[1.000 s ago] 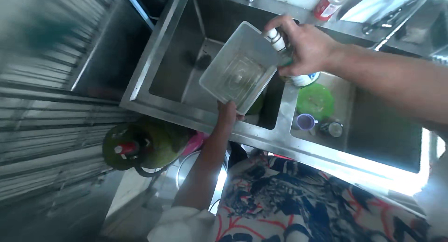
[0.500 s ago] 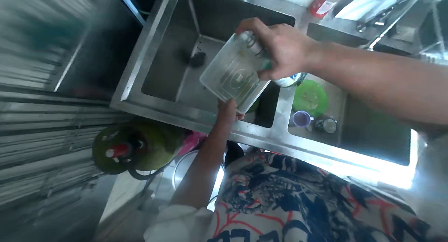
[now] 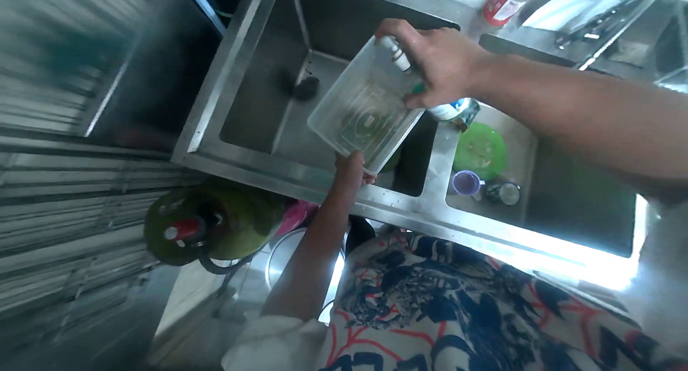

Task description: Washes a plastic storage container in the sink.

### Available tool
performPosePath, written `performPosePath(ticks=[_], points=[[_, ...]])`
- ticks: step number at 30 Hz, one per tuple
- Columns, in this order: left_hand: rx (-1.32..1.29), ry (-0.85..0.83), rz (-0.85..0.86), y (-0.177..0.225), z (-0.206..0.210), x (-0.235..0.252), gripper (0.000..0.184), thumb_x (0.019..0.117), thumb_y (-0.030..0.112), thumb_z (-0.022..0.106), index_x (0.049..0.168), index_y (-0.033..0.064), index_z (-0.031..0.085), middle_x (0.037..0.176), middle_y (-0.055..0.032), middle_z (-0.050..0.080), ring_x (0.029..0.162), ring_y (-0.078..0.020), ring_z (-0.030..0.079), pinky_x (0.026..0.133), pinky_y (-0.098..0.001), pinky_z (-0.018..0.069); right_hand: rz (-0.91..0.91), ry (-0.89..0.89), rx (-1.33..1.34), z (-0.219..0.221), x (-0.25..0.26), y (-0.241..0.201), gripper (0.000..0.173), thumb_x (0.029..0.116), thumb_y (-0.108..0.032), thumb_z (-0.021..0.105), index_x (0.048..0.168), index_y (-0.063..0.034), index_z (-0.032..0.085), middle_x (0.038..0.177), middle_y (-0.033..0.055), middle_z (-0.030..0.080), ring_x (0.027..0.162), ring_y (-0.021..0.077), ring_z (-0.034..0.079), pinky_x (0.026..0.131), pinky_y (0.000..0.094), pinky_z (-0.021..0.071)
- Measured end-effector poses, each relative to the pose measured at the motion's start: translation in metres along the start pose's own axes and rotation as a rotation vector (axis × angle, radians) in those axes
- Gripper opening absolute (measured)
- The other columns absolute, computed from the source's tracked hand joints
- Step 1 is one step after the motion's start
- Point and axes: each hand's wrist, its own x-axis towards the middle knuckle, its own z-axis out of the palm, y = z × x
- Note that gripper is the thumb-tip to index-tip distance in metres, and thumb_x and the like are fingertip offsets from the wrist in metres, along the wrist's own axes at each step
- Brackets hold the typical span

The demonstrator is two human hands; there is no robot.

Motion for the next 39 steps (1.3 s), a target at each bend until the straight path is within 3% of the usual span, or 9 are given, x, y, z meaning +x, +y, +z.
performPosePath(ticks=[5, 11, 17, 23, 28, 31, 33, 36, 39], points=[[0.039, -0.005, -0.007, 0.004, 0.002, -0.001, 0.043, 0.1081, 0.011, 0.038, 0.15, 0.0006, 0.031, 0.108, -0.0212, 0.059, 0.071, -0.02, 0.065, 0.066, -0.0323, 0.0574, -0.002, 0.015, 0.011, 0.001, -0.006, 0.006, 0.1, 0.069, -0.021, 0.09, 0.153, -0.0143, 0.036, 0.112, 0.0216, 0.068, 0.094, 0.0453, 0.068, 0.081, 0.065, 0.0534], [0.03, -0.014, -0.018, 0.003, 0.008, 0.003, 0.053, 0.1063, 0.012, 0.037, 0.156, 0.0052, 0.02, 0.119, -0.0235, 0.055, 0.075, -0.0218, 0.065, 0.067, -0.0333, 0.0575, 0.051, 0.019, 0.02, -0.001, -0.01, 0.015, 0.099, 0.0692, -0.021, 0.091, 0.15, -0.0107, 0.035, 0.11, 0.0216, 0.067, 0.096, 0.0449, 0.068, 0.083, 0.0636, 0.0539], [0.048, -0.033, -0.008, 0.003, 0.01, 0.007, 0.047, 0.1073, 0.011, 0.036, 0.152, 0.0023, 0.028, 0.114, -0.0235, 0.058, 0.077, -0.0226, 0.066, 0.068, -0.0333, 0.0577, 0.084, -0.028, 0.052, 0.001, -0.014, 0.028, 0.109, 0.0724, -0.021, 0.091, 0.16, -0.0183, 0.025, 0.121, 0.0231, 0.065, 0.098, 0.0472, 0.067, 0.083, 0.0672, 0.053], [0.056, -0.012, -0.016, 0.008, 0.013, 0.007, 0.049, 0.1071, 0.009, 0.038, 0.154, 0.0042, 0.024, 0.118, -0.024, 0.056, 0.078, -0.0232, 0.067, 0.067, -0.0337, 0.0581, 0.046, 0.029, 0.041, 0.007, -0.019, 0.036, 0.095, 0.0697, -0.018, 0.09, 0.149, -0.0104, 0.038, 0.114, 0.0218, 0.067, 0.095, 0.0446, 0.069, 0.082, 0.0639, 0.0542], [0.058, -0.008, -0.021, 0.012, 0.014, 0.009, 0.043, 0.1065, 0.008, 0.037, 0.149, -0.0005, 0.032, 0.111, -0.0231, 0.058, 0.076, -0.0216, 0.066, 0.068, -0.0327, 0.0575, 0.061, -0.001, 0.026, 0.008, -0.022, 0.045, 0.1, 0.0696, -0.024, 0.091, 0.152, -0.0153, 0.036, 0.112, 0.0209, 0.068, 0.094, 0.0457, 0.069, 0.08, 0.0659, 0.0532], [0.06, -0.004, -0.032, 0.012, 0.012, 0.012, 0.042, 0.1078, 0.009, 0.037, 0.148, -0.0005, 0.033, 0.108, -0.0221, 0.06, 0.075, -0.0211, 0.066, 0.067, -0.0317, 0.0571, 0.028, 0.138, 0.116, 0.004, -0.031, 0.058, 0.107, 0.0707, -0.026, 0.088, 0.16, -0.0175, 0.029, 0.115, 0.0208, 0.069, 0.093, 0.0453, 0.069, 0.078, 0.0676, 0.0544], [0.069, 0.001, -0.014, 0.011, 0.009, 0.012, 0.041, 0.1077, 0.008, 0.038, 0.148, -0.0013, 0.034, 0.107, -0.0212, 0.06, 0.076, -0.021, 0.067, 0.067, -0.0322, 0.0579, 0.119, 0.238, 0.174, -0.008, -0.038, 0.07, 0.11, 0.0753, -0.03, 0.085, 0.163, -0.0158, 0.02, 0.121, 0.0215, 0.066, 0.1, 0.043, 0.068, 0.085, 0.0659, 0.0542], [0.064, 0.008, 0.038, 0.01, 0.006, 0.009, 0.034, 0.1075, 0.007, 0.038, 0.14, -0.0035, 0.041, 0.1, -0.0182, 0.063, 0.073, -0.0193, 0.067, 0.065, -0.0317, 0.0583, 0.342, 0.493, 0.256, -0.012, -0.039, 0.117, 0.113, 0.0794, -0.042, 0.083, 0.163, -0.0098, 0.014, 0.126, 0.0188, 0.064, 0.105, 0.0279, 0.07, 0.094, 0.0479, 0.0575], [0.026, 0.036, 0.022, 0.009, 0.004, 0.004, 0.034, 0.1082, 0.007, 0.035, 0.139, -0.0045, 0.042, 0.106, -0.0202, 0.061, 0.076, -0.0216, 0.066, 0.066, -0.0345, 0.0578, 0.529, 0.836, 0.326, 0.016, -0.031, 0.172, 0.13, 0.0734, -0.036, 0.091, 0.163, -0.0027, 0.004, 0.149, 0.0245, 0.049, 0.119, 0.0274, 0.067, 0.1, 0.0401, 0.0571]])
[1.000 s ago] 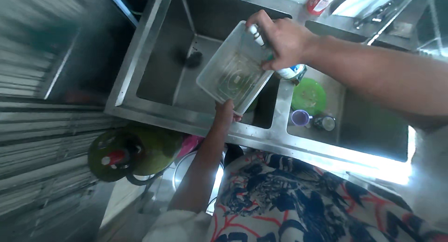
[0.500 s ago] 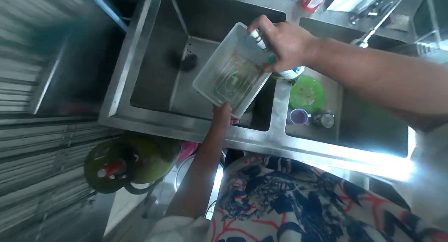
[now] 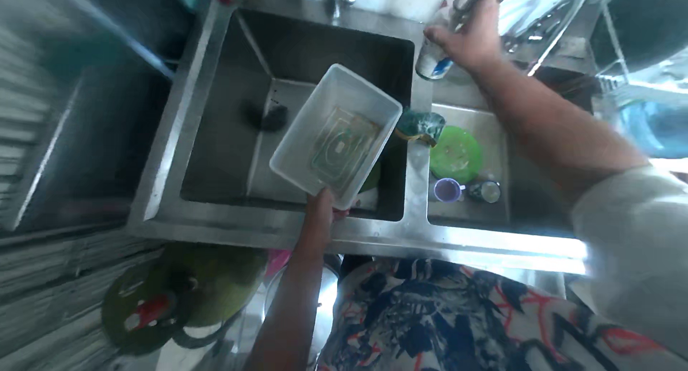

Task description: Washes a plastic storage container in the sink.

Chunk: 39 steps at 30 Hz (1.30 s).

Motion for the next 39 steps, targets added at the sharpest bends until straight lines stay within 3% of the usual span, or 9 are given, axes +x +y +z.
performPosePath(ticks=[4, 11, 14, 16, 23, 30, 34, 36, 39], points=[[-0.003, 0.043, 0.04, -0.006, -0.007, -0.007, 0.03, 0.1089, 0.008, 0.032, 0.131, -0.006, 0.046, 0.097, -0.0159, 0.064, 0.072, -0.0186, 0.067, 0.063, -0.032, 0.0583, 0.058, 0.168, 0.011, 0.047, -0.017, 0.046, 0.131, 0.0721, -0.024, 0.094, 0.163, 0.0025, 0.003, 0.157, 0.0291, 0.04, 0.123, 0.0352, 0.064, 0.103, 0.0444, 0.0551], [0.052, 0.041, 0.114, -0.015, -0.023, -0.015, 0.03, 0.1043, 0.007, 0.031, 0.125, -0.0052, 0.048, 0.091, -0.0127, 0.067, 0.069, -0.0181, 0.069, 0.061, -0.0326, 0.0599, 0.011, 0.249, 0.061, 0.049, -0.056, 0.069, 0.115, 0.0803, -0.034, 0.086, 0.158, 0.0118, 0.015, 0.147, 0.0338, 0.046, 0.132, 0.0373, 0.055, 0.111, 0.0422, 0.0483], [0.024, 0.022, 0.143, -0.016, -0.025, -0.017, 0.029, 0.1013, 0.005, 0.032, 0.124, -0.004, 0.048, 0.091, -0.0128, 0.066, 0.069, -0.0196, 0.069, 0.06, -0.0347, 0.0604, 0.09, -0.166, 0.03, 0.017, -0.105, 0.053, 0.052, 0.0883, -0.01, 0.071, 0.134, 0.008, 0.055, 0.136, 0.0281, 0.059, 0.126, 0.039, 0.059, 0.104, 0.0516, 0.0516], [0.072, 0.049, 0.142, -0.013, -0.022, -0.025, 0.03, 0.1022, 0.004, 0.033, 0.125, -0.005, 0.049, 0.092, -0.0131, 0.066, 0.07, -0.0192, 0.069, 0.061, -0.0339, 0.0601, 0.0, -0.525, -0.094, 0.024, -0.123, 0.067, 0.043, 0.0839, -0.014, 0.078, 0.124, -0.0033, 0.069, 0.137, 0.0227, 0.06, 0.131, 0.0421, 0.054, 0.109, 0.0611, 0.0443], [0.222, -0.035, 0.227, 0.0, -0.001, -0.052, 0.032, 0.1, 0.005, 0.035, 0.126, -0.0041, 0.051, 0.096, -0.0103, 0.068, 0.077, -0.0161, 0.071, 0.068, -0.0338, 0.0619, -0.239, -0.717, -0.262, 0.03, -0.131, 0.075, 0.052, 0.0845, -0.02, 0.081, 0.131, -0.0039, 0.064, 0.131, 0.0221, 0.065, 0.126, 0.043, 0.06, 0.102, 0.0625, 0.0478], [0.221, -0.119, 0.181, -0.001, 0.029, -0.07, 0.027, 0.1012, 0.003, 0.032, 0.118, -0.0046, 0.051, 0.086, -0.0111, 0.069, 0.067, -0.0172, 0.07, 0.061, -0.0311, 0.0607, 0.172, -0.379, -0.17, -0.048, -0.145, 0.075, 0.039, 0.0967, -0.016, 0.067, 0.134, -0.0061, 0.061, 0.114, 0.0228, 0.07, 0.101, 0.044, 0.07, 0.087, 0.0668, 0.0546], [0.21, -0.22, 0.111, -0.009, 0.049, -0.08, 0.028, 0.1048, 0.005, 0.032, 0.125, -0.005, 0.048, 0.094, -0.0136, 0.067, 0.072, -0.0191, 0.071, 0.065, -0.033, 0.0613, 0.117, -0.175, -0.102, -0.15, -0.151, 0.024, 0.043, 0.0962, -0.023, 0.065, 0.132, -0.0007, 0.059, 0.108, 0.0223, 0.07, 0.089, 0.0338, 0.071, 0.08, 0.0558, 0.0581], [0.214, -0.258, 0.062, -0.01, 0.062, -0.084, 0.029, 0.1071, 0.008, 0.03, 0.126, -0.0049, 0.048, 0.097, -0.0149, 0.067, 0.073, -0.02, 0.071, 0.065, -0.0337, 0.0612, -0.031, -0.223, -0.113, -0.175, -0.149, -0.013, 0.044, 0.0951, -0.031, 0.062, 0.128, -0.0014, 0.06, 0.106, 0.018, 0.07, 0.088, 0.0256, 0.07, 0.08, 0.0473, 0.0585], [0.234, -0.314, -0.003, -0.013, 0.081, -0.089, 0.032, 0.1101, 0.012, 0.028, 0.131, -0.0053, 0.046, 0.102, -0.0171, 0.067, 0.077, -0.0215, 0.072, 0.068, -0.0349, 0.0615, -0.13, -0.464, -0.191, -0.167, -0.146, -0.063, 0.038, 0.0909, -0.031, 0.065, 0.121, -0.008, 0.066, 0.093, 0.0126, 0.071, 0.08, 0.0295, 0.07, 0.07, 0.0562, 0.0565]])
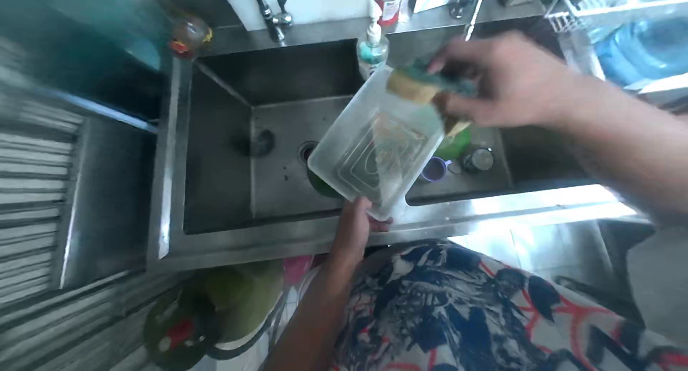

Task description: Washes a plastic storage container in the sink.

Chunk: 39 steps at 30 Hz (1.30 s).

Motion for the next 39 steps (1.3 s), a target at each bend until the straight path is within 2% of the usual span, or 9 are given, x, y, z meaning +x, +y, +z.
performPosePath(ticks=[5, 8, 10, 16, 19, 22, 27, 33, 39], points=[[-0.014, -0.031, -0.062, -0.005, 0.027, 0.005, 0.042, 0.1117, 0.015, 0.035, 0.15, 0.0004, 0.031, 0.119, -0.0229, 0.062, 0.082, -0.0264, 0.072, 0.068, -0.0378, 0.0615, 0.228, -0.626, -0.212, 0.068, 0.045, -0.027, 0.046, 0.0976, -0.023, 0.069, 0.139, -0.0094, 0.057, 0.114, 0.024, 0.067, 0.109, 0.0468, 0.065, 0.085, 0.0663, 0.051], [0.184, 0.016, 0.073, -0.01, 0.016, 0.008, 0.081, 0.1065, 0.026, 0.055, 0.164, 0.0105, 0.0, 0.151, -0.0254, 0.041, 0.098, -0.0262, 0.071, 0.075, -0.0395, 0.0619, 0.313, -0.719, -0.246, 0.109, 0.058, -0.008, 0.051, 0.0974, -0.017, 0.069, 0.144, -0.0059, 0.052, 0.122, 0.0268, 0.065, 0.115, 0.0482, 0.063, 0.091, 0.0654, 0.0515], [0.356, 0.135, 0.3, -0.013, -0.001, 0.017, 0.095, 0.1012, 0.031, 0.062, 0.164, 0.007, -0.004, 0.162, -0.0284, 0.024, 0.119, -0.0279, 0.062, 0.091, -0.0402, 0.0569, 0.35, -0.728, -0.219, 0.128, 0.06, 0.003, 0.054, 0.0964, -0.011, 0.068, 0.146, -0.0035, 0.049, 0.126, 0.0281, 0.063, 0.118, 0.0487, 0.062, 0.093, 0.0654, 0.0511], [0.462, 0.327, 0.949, -0.026, -0.019, 0.08, 0.074, 0.0943, 0.016, 0.052, 0.16, 0.0004, 0.021, 0.154, -0.0248, 0.04, 0.128, -0.0261, 0.055, 0.101, -0.0415, 0.0517, 0.302, -0.72, -0.128, 0.179, 0.059, 0.018, 0.056, 0.0919, -0.012, 0.076, 0.14, 0.0012, 0.05, 0.12, 0.0285, 0.065, 0.113, 0.0483, 0.064, 0.092, 0.0672, 0.0516], [0.397, 0.398, 0.963, -0.029, -0.006, 0.081, 0.072, 0.0907, 0.019, 0.052, 0.155, -0.0036, 0.028, 0.14, -0.0209, 0.057, 0.123, -0.0226, 0.062, 0.1, -0.0429, 0.0543, 0.192, -0.79, -0.157, 0.191, 0.055, -0.006, 0.053, 0.0929, -0.015, 0.075, 0.139, -0.0008, 0.053, 0.118, 0.0259, 0.066, 0.111, 0.0462, 0.065, 0.09, 0.0653, 0.053], [0.463, 0.438, 0.836, -0.021, -0.001, 0.069, 0.074, 0.085, 0.012, 0.057, 0.152, -0.0033, 0.029, 0.136, -0.0254, 0.057, 0.117, -0.0326, 0.063, 0.093, -0.0519, 0.0543, 0.072, -0.774, -0.091, 0.21, 0.046, -0.016, 0.031, 0.0995, -0.02, 0.067, 0.127, -0.0057, 0.066, 0.113, 0.0232, 0.069, 0.106, 0.0447, 0.067, 0.088, 0.0671, 0.0526], [0.613, 0.448, 0.783, -0.015, -0.005, 0.06, 0.072, 0.0852, 0.016, 0.058, 0.149, -0.0056, 0.031, 0.122, -0.0279, 0.063, 0.098, -0.0387, 0.069, 0.077, -0.0555, 0.0571, 0.187, -0.769, -0.348, 0.185, 0.068, 0.035, 0.023, 0.1031, -0.011, 0.059, 0.122, -0.0029, 0.069, 0.119, 0.0221, 0.069, 0.115, 0.0439, 0.065, 0.093, 0.0649, 0.0525], [0.592, 0.46, 0.745, -0.014, 0.001, 0.058, 0.074, 0.0829, 0.013, 0.058, 0.15, -0.0034, 0.031, 0.123, -0.028, 0.063, 0.099, -0.0406, 0.069, 0.077, -0.0575, 0.0562, -0.041, -0.732, -0.08, 0.214, 0.036, -0.023, 0.019, 0.0979, -0.022, 0.068, 0.108, -0.0067, 0.075, 0.103, 0.0168, 0.072, 0.1, 0.0388, 0.068, 0.086, 0.0647, 0.0523], [0.63, 0.483, 0.869, -0.021, -0.005, 0.062, 0.073, 0.0806, 0.017, 0.053, 0.146, -0.0084, 0.033, 0.116, -0.0279, 0.064, 0.095, -0.0379, 0.068, 0.074, -0.054, 0.056, 0.372, -0.705, -0.306, 0.17, 0.071, 0.02, 0.027, 0.1, -0.009, 0.063, 0.125, -0.0003, 0.065, 0.122, 0.0262, 0.066, 0.117, 0.0475, 0.062, 0.091, 0.0652, 0.051]])
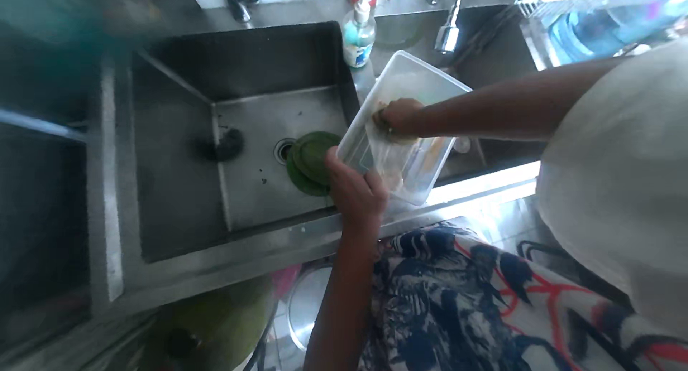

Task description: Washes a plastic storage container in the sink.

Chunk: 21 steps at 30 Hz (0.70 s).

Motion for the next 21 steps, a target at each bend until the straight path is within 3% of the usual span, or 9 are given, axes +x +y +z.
performPosePath(ticks=[2, 5, 7, 9, 12, 15, 18, 21], points=[[-0.016, 0.024, 0.028, -0.001, 0.004, -0.002, 0.073, 0.0794, 0.019, 0.053, 0.144, -0.0089, 0.034, 0.117, -0.0277, 0.063, 0.097, -0.0361, 0.068, 0.074, -0.0525, 0.0561, 0.013, 0.004, 0.072, 0.005, -0.003, -0.012, 0.025, 0.1007, -0.01, 0.061, 0.124, -0.0001, 0.065, 0.119, 0.0259, 0.067, 0.115, 0.0466, 0.064, 0.091, 0.0646, 0.0518], [-0.023, 0.028, 0.054, -0.003, 0.004, -0.001, 0.075, 0.0771, 0.02, 0.052, 0.144, -0.0093, 0.033, 0.119, -0.0273, 0.062, 0.098, -0.0352, 0.067, 0.074, -0.0517, 0.0561, -0.158, 0.028, 0.112, 0.026, -0.006, -0.032, 0.024, 0.1003, -0.018, 0.064, 0.109, 0.0041, 0.07, 0.116, 0.0251, 0.066, 0.11, 0.044, 0.065, 0.088, 0.0628, 0.0532], [-0.024, 0.017, 0.05, -0.002, 0.004, 0.0, 0.075, 0.0768, 0.019, 0.053, 0.143, -0.0094, 0.033, 0.116, -0.0269, 0.063, 0.098, -0.0354, 0.068, 0.074, -0.0517, 0.0561, -0.328, 0.039, 0.076, 0.04, -0.007, -0.039, 0.023, 0.0998, -0.018, 0.066, 0.11, 0.0015, 0.071, 0.125, 0.0231, 0.063, 0.114, 0.0408, 0.064, 0.092, 0.0594, 0.0543], [-0.037, 0.0, 0.041, -0.002, 0.005, 0.001, 0.074, 0.079, 0.017, 0.053, 0.144, -0.0097, 0.033, 0.118, -0.0275, 0.064, 0.101, -0.0365, 0.067, 0.077, -0.0534, 0.0561, -0.555, 0.131, 0.067, 0.055, -0.008, -0.045, 0.024, 0.0928, -0.013, 0.074, 0.113, -0.0008, 0.073, 0.125, 0.0221, 0.065, 0.116, 0.0404, 0.063, 0.094, 0.0584, 0.0526], [-0.024, -0.009, 0.017, -0.003, 0.002, 0.003, 0.072, 0.0802, 0.014, 0.052, 0.145, -0.0085, 0.033, 0.117, -0.0277, 0.063, 0.102, -0.0379, 0.067, 0.078, -0.0543, 0.0552, -0.672, 0.053, -0.015, 0.051, -0.001, -0.049, 0.026, 0.0922, -0.01, 0.074, 0.116, 0.0002, 0.073, 0.132, 0.0214, 0.063, 0.122, 0.0417, 0.06, 0.103, 0.0599, 0.0466], [0.011, 0.013, 0.034, -0.006, 0.001, 0.005, 0.066, 0.0813, 0.018, 0.05, 0.14, -0.0082, 0.037, 0.11, -0.026, 0.065, 0.094, -0.0368, 0.068, 0.072, -0.0532, 0.0545, -0.634, -0.098, -0.217, 0.031, -0.006, -0.048, 0.023, 0.0968, -0.008, 0.066, 0.118, -0.0006, 0.072, 0.13, 0.0194, 0.064, 0.126, 0.04, 0.057, 0.111, 0.0577, 0.0382], [0.032, 0.013, 0.064, -0.005, 0.001, 0.005, 0.064, 0.0814, 0.018, 0.051, 0.138, -0.0097, 0.039, 0.112, -0.0267, 0.064, 0.092, -0.0374, 0.068, 0.071, -0.0534, 0.0551, -0.454, -0.055, -0.176, 0.017, -0.01, -0.038, 0.024, 0.1011, -0.013, 0.062, 0.115, 0.0042, 0.071, 0.119, 0.024, 0.067, 0.116, 0.0436, 0.062, 0.099, 0.0605, 0.0474], [0.045, 0.023, 0.039, -0.001, 0.0, 0.002, 0.067, 0.0801, 0.019, 0.056, 0.138, -0.0091, 0.038, 0.107, -0.0261, 0.065, 0.086, -0.0372, 0.069, 0.066, -0.053, 0.0554, -0.259, 0.023, -0.131, 0.005, -0.005, -0.024, 0.017, 0.099, -0.002, 0.061, 0.11, 0.0077, 0.069, 0.113, 0.0266, 0.068, 0.11, 0.046, 0.065, 0.089, 0.0616, 0.0526]])
